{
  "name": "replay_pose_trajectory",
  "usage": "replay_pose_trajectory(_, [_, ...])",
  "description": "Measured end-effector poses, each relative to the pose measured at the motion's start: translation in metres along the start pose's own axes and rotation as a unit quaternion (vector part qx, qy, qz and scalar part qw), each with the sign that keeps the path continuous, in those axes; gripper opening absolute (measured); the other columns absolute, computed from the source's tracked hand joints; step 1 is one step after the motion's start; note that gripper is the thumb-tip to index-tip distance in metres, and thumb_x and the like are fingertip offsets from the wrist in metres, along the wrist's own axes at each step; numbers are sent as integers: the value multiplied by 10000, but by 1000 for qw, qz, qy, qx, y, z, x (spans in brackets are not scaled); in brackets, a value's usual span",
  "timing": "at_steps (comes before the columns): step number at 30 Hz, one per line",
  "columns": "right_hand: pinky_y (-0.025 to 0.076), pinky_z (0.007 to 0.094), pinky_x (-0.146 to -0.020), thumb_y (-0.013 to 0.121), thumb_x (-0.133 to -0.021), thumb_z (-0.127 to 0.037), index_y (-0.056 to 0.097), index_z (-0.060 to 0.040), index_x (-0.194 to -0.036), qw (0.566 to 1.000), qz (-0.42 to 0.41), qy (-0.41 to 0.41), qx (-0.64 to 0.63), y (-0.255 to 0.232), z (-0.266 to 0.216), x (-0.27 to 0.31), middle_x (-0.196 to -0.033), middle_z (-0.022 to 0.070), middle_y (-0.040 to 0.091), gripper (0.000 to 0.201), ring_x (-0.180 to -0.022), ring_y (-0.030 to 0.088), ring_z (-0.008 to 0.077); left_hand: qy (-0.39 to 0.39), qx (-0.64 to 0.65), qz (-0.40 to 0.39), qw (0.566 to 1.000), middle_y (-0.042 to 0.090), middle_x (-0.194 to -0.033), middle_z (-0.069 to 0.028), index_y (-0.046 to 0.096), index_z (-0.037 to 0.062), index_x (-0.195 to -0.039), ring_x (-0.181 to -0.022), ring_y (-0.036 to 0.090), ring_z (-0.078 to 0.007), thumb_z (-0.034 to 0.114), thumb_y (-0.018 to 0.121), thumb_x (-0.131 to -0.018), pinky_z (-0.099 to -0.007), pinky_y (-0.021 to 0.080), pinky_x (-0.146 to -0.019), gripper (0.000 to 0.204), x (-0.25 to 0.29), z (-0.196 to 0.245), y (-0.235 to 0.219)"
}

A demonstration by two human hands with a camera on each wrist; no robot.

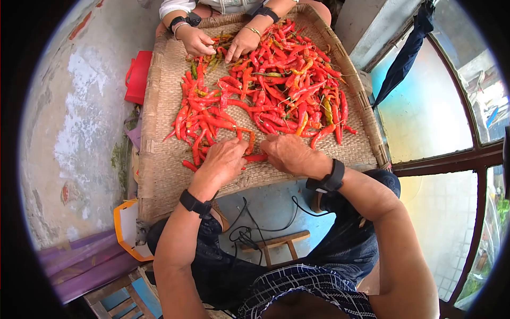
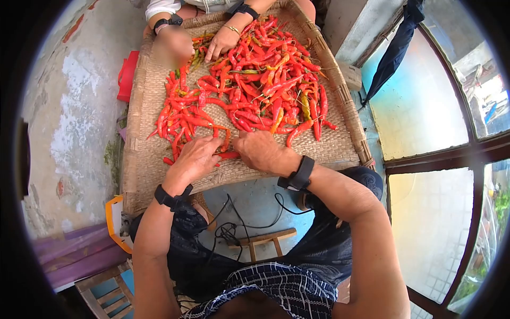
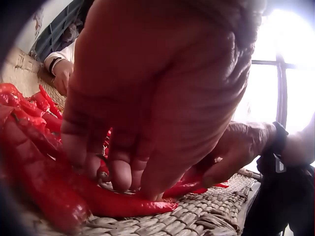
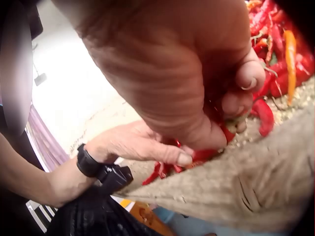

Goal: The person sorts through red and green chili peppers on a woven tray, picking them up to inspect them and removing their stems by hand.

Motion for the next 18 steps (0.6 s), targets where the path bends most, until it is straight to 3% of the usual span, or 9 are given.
replay_pose_trajectory(3, [493, 404, -612, 609, -743, -103, 598, -21, -930, 994, -91, -48, -21, -22, -4, 4, -795, 163, 601, 205, -714, 611, 350, 4, -8, -10, 1000, 601, -858, -166, 591, 18, -955, -878, 573, -358, 121, 601, -770, -438, 465, -738, 212, 0, -6, 2])
replay_pose_trajectory(6, [473, 365, -591, 612, -749, -93, 612, 1, -857, 985, -132, 15, -107, -52, 14, 9, -749, 122, 617, 143, -667, 613, 267, -14, -20, 5, 1000, 604, -808, -156, 598, 13, -848, -836, 587, -350, 129, 595, -787, -437, 474, -701, 131, -3, -9, 7])
replay_pose_trajectory(8, [455, 313, -584, 627, -770, -98, 620, -6, -853, 955, -133, 114, -238, -65, 36, 15, -714, 59, 610, 123, -655, 579, 159, -17, -41, 17, 999, 602, -791, -152, 587, 14, -813, -817, 590, -348, 124, 593, -791, -436, 475, -686, 113, -6, -4, 8])
replay_pose_trajectory(9, [455, 313, -584, 627, -770, -98, 620, -6, -853, 955, -133, 115, -237, -67, 43, 16, -714, 59, 610, 123, -655, 579, 159, -19, -61, 29, 998, 600, -774, -148, 576, 14, -779, -798, 594, -346, 120, 590, -795, -435, 476, -671, 107, -6, -3, 7])
replay_pose_trajectory(11, [443, 280, -601, 624, -806, -105, 622, -3, -888, 960, -5, 85, -265, -90, 57, 13, -712, 21, 584, 130, -685, 544, 104, -11, -61, 37, 997, 590, -763, -147, 561, 15, -761, -794, 590, -342, 113, 589, -796, -434, 475, -670, 107, -8, 0, 7])
replay_pose_trajectory(13, [456, 270, -641, 609, -846, -137, 617, 4, -982, 941, 17, 146, -305, -94, 69, 11, -747, 45, 608, 196, -723, 562, 117, -1, -60, 42, 997, 579, -753, -146, 547, 15, -743, -789, 585, -339, 105, 587, -798, -433, 474, -668, 113, -9, 2, 8])
replay_pose_trajectory(15, [478, 324, -650, 620, -843, -164, 648, -33, -981, 912, 291, 171, -235, -126, 87, 21, -761, 111, 638, 192, -693, 597, 195, 27, -43, 83, 995, 556, -747, -134, 560, 23, -761, -774, 571, -330, 95, 596, -792, -433, 471, -660, 86, -7, 7, 0])
replay_pose_trajectory(17, [488, 339, -655, 627, -855, -220, 620, -36, -1087, 918, 319, 169, -166, -124, 82, 22, -778, 139, 641, 296, -697, 610, 217, 40, -32, 114, 992, 546, -751, -128, 567, 27, -769, -771, 565, -323, 96, 606, -787, -428, 471, -659, 81, -7, 16, -8])
replay_pose_trajectory(18, [492, 346, -662, 621, -860, -239, 605, -30, -1106, 935, 219, 177, -215, -103, 79, 14, -787, 158, 641, 324, -705, 616, 229, 50, -20, 146, 988, 537, -755, -121, 574, 30, -778, -767, 558, -317, 96, 616, -782, -424, 471, -659, 78, -7, 23, -15])
Point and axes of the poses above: each hand's wrist, its own x-axis away from the middle knuckle, its own y-axis out of the palm, z = x × y, the point moved 8 cm from there along -x, towards the middle knuckle
